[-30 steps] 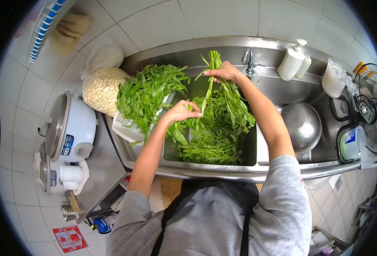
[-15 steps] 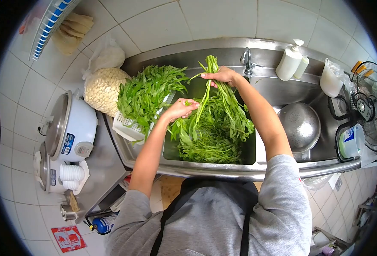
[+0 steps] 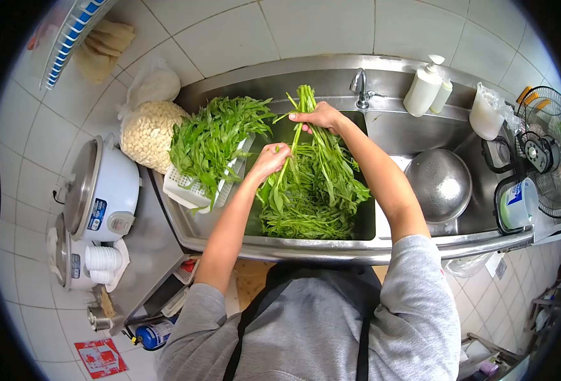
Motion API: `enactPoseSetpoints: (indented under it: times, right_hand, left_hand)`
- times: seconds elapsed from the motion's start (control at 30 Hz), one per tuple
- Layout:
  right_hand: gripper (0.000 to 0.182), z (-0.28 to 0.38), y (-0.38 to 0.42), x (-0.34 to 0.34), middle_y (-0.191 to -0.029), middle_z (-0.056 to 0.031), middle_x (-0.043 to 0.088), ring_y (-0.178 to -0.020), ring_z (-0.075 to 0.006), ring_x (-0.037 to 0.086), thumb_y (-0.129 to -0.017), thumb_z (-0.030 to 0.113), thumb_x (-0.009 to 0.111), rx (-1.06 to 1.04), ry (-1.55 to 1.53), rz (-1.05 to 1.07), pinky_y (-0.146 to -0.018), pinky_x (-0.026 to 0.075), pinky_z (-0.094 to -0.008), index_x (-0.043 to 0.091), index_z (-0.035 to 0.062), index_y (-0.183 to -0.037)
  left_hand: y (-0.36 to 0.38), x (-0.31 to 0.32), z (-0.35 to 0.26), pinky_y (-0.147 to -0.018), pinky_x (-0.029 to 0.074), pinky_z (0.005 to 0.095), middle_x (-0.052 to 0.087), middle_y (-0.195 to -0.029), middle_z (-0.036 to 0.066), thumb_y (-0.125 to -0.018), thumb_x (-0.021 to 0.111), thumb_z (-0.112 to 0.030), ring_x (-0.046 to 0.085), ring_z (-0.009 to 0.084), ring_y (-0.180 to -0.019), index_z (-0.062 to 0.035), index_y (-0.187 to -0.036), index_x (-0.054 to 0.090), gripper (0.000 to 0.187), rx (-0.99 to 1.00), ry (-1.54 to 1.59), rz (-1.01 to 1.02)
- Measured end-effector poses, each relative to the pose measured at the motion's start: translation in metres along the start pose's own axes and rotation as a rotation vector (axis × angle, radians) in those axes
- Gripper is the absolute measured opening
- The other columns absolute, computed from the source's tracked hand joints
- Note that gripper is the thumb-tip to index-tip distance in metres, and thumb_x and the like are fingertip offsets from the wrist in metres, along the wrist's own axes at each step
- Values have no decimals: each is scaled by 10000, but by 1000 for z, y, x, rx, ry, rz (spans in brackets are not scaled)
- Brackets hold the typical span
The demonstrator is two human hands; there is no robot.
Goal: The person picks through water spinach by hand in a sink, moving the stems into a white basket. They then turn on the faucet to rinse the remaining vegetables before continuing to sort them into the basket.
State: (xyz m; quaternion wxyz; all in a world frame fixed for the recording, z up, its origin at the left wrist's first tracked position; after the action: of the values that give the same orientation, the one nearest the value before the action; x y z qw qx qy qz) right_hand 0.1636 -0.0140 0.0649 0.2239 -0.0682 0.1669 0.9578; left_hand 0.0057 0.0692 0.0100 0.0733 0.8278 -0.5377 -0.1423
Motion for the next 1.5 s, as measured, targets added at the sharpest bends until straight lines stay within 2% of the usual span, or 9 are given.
enactPoseSetpoints:
  times: [0.2, 0.3, 0.47, 0.67, 0.77, 0.9, 0.93, 1.13, 1.5]
  right_hand:
    - [361, -1, 5, -4, -574, -28, 576, -494, -93, 522, -685, 368, 757, -87, 40, -91, -462, 430, -254, 618, 36, -664]
    - [363, -3, 11, 0, -560, -23, 568, -487, -91, 513, -690, 365, 755, -44, 64, -59, -464, 417, -248, 610, 36, -635]
    - [365, -4, 9, 12, -560, -32, 555, -484, -112, 503, -687, 368, 758, -14, 78, 70, -460, 414, -272, 600, 43, -639]
    - [297, -34, -2, 3, -774, -61, 611, -699, -152, 589, -734, 106, 717, -49, -43, 271, -637, 511, -284, 547, 18, -961]
    - [237, -50, -4, -14, -784, -73, 619, -708, -153, 599, -765, 77, 678, 59, -69, 281, -642, 523, -289, 557, 4, -956]
    - [149, -55, -7, -34, -790, -110, 636, -688, -156, 608, -780, 74, 659, 75, -181, 130, -597, 524, -291, 592, -26, -868]
    - [160, -50, -5, -34, -756, -108, 636, -659, -163, 612, -775, 95, 669, 66, -186, 104, -569, 523, -297, 596, -31, -844]
    - [184, -26, -6, -11, -697, -106, 636, -598, -174, 611, -757, 123, 693, 12, -136, 33, -538, 524, -310, 613, -39, -793]
    - [237, -25, -4, -13, -625, -66, 598, -538, -128, 570, -744, 197, 723, -14, -57, 31, -500, 483, -269, 588, 3, -758]
  left_hand:
    - [4, -22, 41, -444, 341, 235, 472, -574, 12, -824, 480, -239, 414, 101, -455, -32, -690, 523, 250, -65, 300, -464]
    - [-4, -25, 35, -483, 365, 229, 502, -620, 17, -883, 477, -287, 448, 99, -492, -23, -774, 536, 291, 143, 320, -370]
    - [0, 2, -8, -453, 325, 215, 479, -570, -37, -853, 597, -252, 395, 46, -491, -49, -888, 589, 206, 236, -189, -24]
    - [22, -23, -16, -434, 297, 243, 450, -509, -29, -842, 575, -245, 361, 53, -442, -49, -860, 608, 200, 173, -350, -261]
    - [36, -44, -1, -432, 293, 262, 449, -493, -9, -820, 591, -287, 346, 59, -428, -80, -878, 632, 219, 160, -465, -295]
    - [43, -46, 54, -627, 463, 317, 646, -731, 117, -756, 639, -385, 604, 181, -650, -106, -910, 659, 319, 37, -922, -188]
    - [52, -33, 38, -748, 475, 336, 656, -873, 157, -754, 642, -409, 632, 234, -809, -109, -912, 665, 340, -151, -860, -173]
    - [30, 35, -1, -503, 392, 319, 503, -495, 48, -760, 647, -405, 489, 144, -478, -121, -917, 665, 325, 152, -621, -191]
    - [15, 6, 7, -415, 243, 224, 399, -494, -74, -799, 658, -254, 298, 24, -448, -47, -885, 646, 224, 119, -372, 61]
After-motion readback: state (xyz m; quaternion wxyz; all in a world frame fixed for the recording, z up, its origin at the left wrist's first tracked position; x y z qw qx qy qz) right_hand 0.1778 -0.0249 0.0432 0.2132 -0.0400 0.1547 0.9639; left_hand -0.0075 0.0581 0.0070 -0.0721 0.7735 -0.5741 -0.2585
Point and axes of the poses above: each hand's wrist, its own y-axis away from the middle knuckle, its own x-axis out of the palm, z = x × y, the point moved 4 cm from there along -y, towards the middle knuckle
